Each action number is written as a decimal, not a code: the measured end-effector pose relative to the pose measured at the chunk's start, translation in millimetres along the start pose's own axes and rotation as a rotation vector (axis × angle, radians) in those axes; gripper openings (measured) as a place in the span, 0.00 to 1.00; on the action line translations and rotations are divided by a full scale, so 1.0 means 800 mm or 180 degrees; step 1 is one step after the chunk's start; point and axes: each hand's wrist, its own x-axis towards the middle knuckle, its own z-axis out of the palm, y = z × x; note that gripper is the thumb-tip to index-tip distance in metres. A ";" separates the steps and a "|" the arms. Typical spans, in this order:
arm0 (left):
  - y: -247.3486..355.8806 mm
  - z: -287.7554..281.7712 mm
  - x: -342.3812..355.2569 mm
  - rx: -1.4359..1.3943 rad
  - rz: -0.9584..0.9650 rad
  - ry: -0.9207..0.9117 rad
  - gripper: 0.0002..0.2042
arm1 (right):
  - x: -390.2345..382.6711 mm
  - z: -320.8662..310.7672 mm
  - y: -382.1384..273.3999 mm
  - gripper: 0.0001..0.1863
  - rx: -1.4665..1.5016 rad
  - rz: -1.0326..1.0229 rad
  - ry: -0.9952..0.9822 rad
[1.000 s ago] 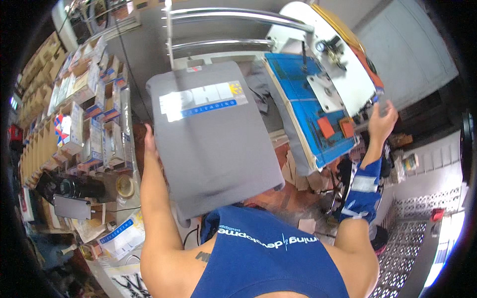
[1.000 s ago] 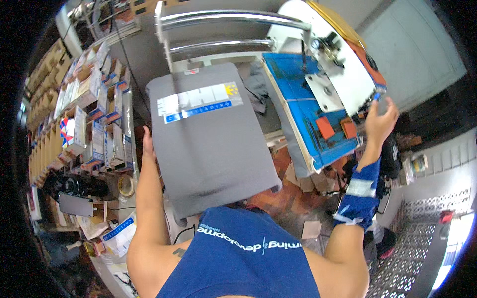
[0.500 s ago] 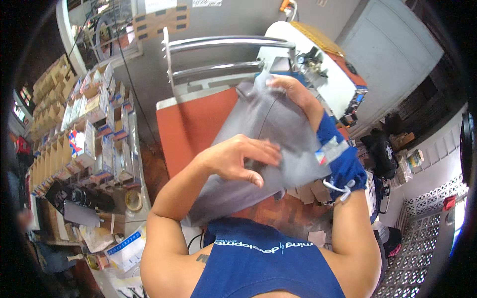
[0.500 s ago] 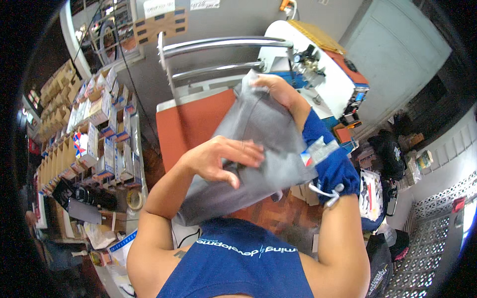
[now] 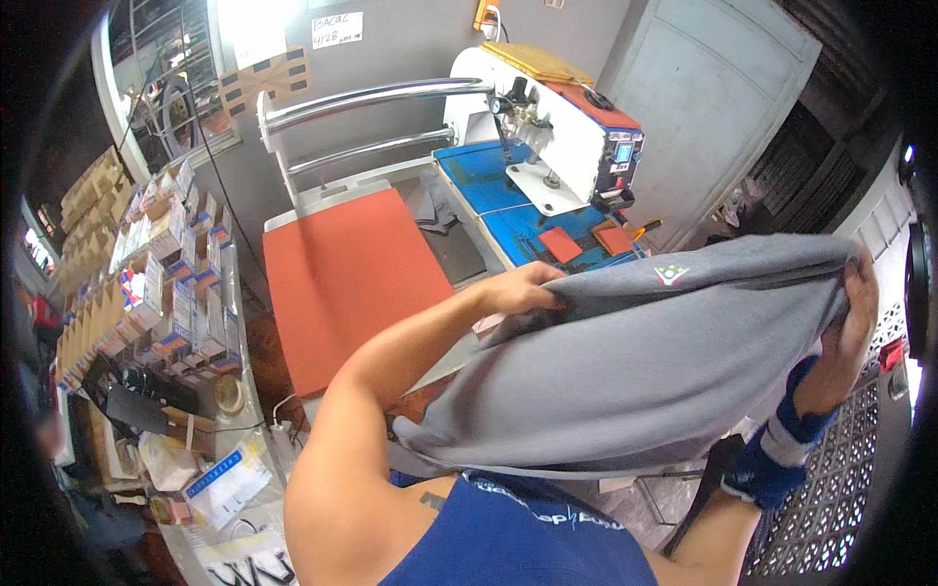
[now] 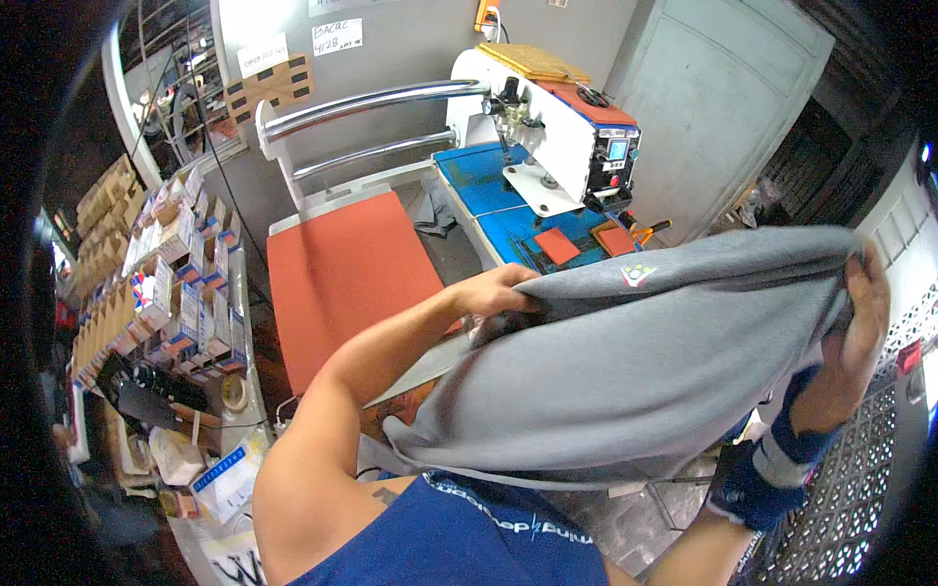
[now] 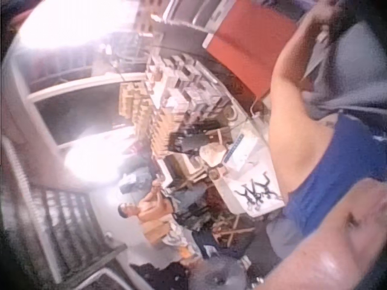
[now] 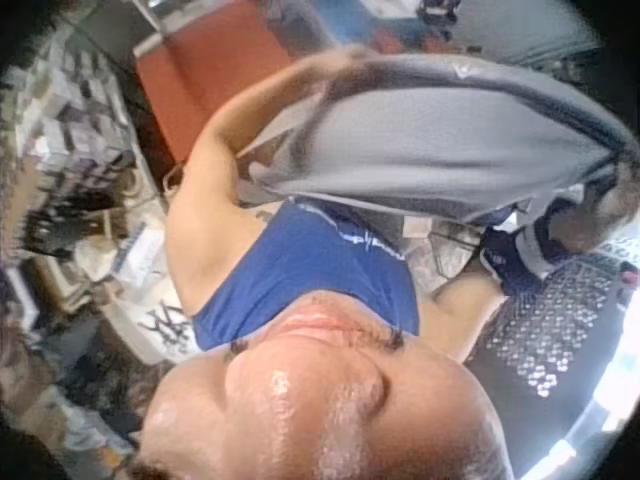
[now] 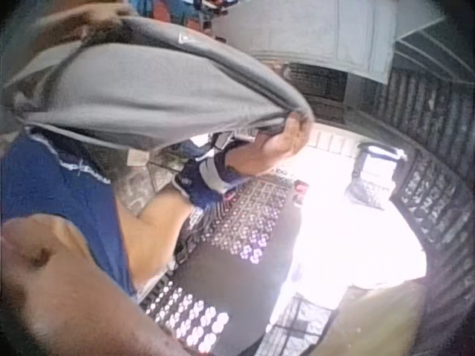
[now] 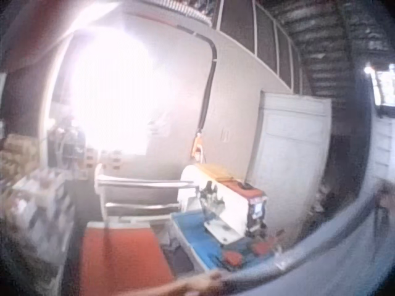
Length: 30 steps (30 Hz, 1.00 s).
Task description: The person places gray t-shirts onto a heat press, aligns and applies transfer designs, operates the press, and removes the finished shirts. The person repeats this process for multiple shirts, handling each one individually and using a cutting tool to trim transfer material.
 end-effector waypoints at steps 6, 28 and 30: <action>0.011 0.049 -0.101 0.2100 -0.0885 0.1066 0.14 | -0.036 -0.076 0.101 0.11 -0.0347 0.0392 -0.0499; 0.095 0.173 -0.549 0.2205 -0.0372 0.5684 0.11 | -0.217 0.309 0.244 0.11 0.0642 0.1271 -0.2797; 0.121 0.158 -0.566 0.2281 -0.1158 0.5329 0.12 | -0.206 0.318 0.233 0.13 -0.0146 0.0739 -0.2881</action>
